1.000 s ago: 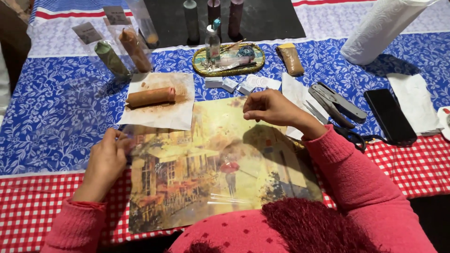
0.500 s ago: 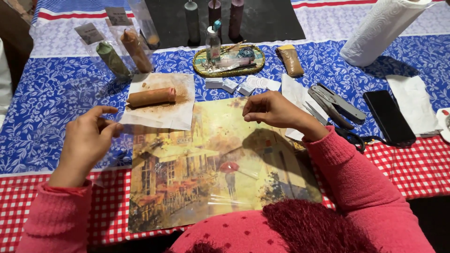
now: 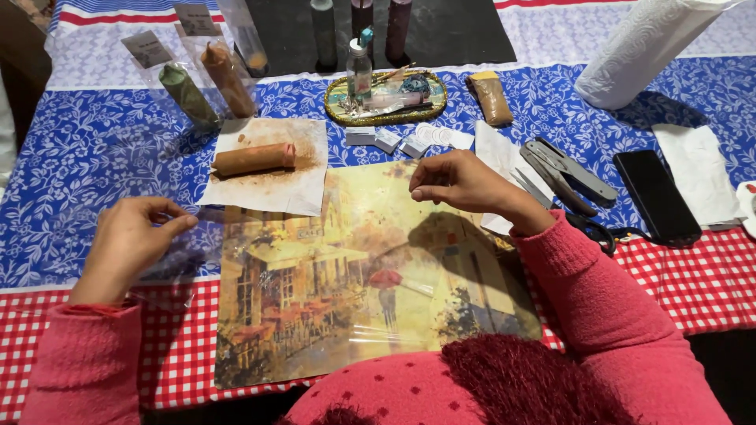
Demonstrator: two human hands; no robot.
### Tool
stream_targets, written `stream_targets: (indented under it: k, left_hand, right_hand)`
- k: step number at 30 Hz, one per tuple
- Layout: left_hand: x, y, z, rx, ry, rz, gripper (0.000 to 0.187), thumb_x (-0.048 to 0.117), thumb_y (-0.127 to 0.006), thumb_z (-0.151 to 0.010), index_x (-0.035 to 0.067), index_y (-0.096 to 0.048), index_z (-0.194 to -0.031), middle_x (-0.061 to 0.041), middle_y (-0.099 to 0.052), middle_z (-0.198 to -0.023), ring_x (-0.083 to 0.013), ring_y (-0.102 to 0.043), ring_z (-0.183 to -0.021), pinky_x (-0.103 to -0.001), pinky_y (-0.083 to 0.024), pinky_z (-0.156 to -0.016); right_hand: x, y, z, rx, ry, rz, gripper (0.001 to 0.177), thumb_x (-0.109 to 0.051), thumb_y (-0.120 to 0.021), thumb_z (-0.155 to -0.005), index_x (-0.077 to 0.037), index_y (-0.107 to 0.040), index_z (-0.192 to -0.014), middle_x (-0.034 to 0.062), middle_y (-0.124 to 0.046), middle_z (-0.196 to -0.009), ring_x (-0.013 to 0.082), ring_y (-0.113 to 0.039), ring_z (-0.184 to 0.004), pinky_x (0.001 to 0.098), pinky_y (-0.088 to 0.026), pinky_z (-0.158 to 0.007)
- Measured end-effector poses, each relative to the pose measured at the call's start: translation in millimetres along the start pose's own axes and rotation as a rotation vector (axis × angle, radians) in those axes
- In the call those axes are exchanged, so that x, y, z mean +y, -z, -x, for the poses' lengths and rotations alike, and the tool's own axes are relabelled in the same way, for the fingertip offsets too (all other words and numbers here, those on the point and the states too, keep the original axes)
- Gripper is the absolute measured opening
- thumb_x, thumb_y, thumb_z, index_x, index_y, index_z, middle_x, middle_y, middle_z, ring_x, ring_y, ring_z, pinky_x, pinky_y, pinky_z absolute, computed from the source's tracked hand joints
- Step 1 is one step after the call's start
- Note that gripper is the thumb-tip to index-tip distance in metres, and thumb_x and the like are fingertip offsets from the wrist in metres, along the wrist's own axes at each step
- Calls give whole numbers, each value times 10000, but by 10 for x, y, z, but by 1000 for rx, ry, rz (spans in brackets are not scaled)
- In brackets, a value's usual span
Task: Packaging handmade candles into plastic sleeves and cutting excess material.
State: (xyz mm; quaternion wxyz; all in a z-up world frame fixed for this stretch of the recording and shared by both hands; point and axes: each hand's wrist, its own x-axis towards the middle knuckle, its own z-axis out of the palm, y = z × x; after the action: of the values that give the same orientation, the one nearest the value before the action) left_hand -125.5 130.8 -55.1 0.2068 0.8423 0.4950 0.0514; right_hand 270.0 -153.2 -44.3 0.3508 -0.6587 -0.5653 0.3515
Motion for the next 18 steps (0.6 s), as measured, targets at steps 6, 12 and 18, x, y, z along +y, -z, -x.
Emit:
stream_targets:
  k: [6, 12, 18]
  left_hand:
    - [227, 227, 157, 5, -27, 278, 188, 165, -720, -959, 6, -732, -1058, -139, -796, -941, -210, -777, -846, -345, -611, -751]
    - [857, 439, 416, 89, -158, 459, 212, 34, -729, -913, -9, -667, -1112, -141, -768, -960, -195, -764, -864, -311, -616, -714]
    - [1168, 36, 391, -59, -336, 799, 215, 2, -724, -897, 13, -690, -1109, -97, -750, -932, -165, -746, -805, -301, -637, -720]
  right_hand:
    - [11, -3, 8, -10, 35, 0, 140, -139, -748, -922, -27, -737, -1004, 12, -752, -852, 64, -678, -774, 256, -571, -698]
    - [-12, -14, 31, -15, 46, 2, 141, -130, -746, -925, -32, -737, -1025, 10, -755, -872, 73, -685, -792, 257, -576, -716]
    - [-10, -32, 45, -30, 185, 17, 144, -58, -741, -899, -27, -733, -1040, 6, -763, -943, 74, -724, -888, 258, -603, -792]
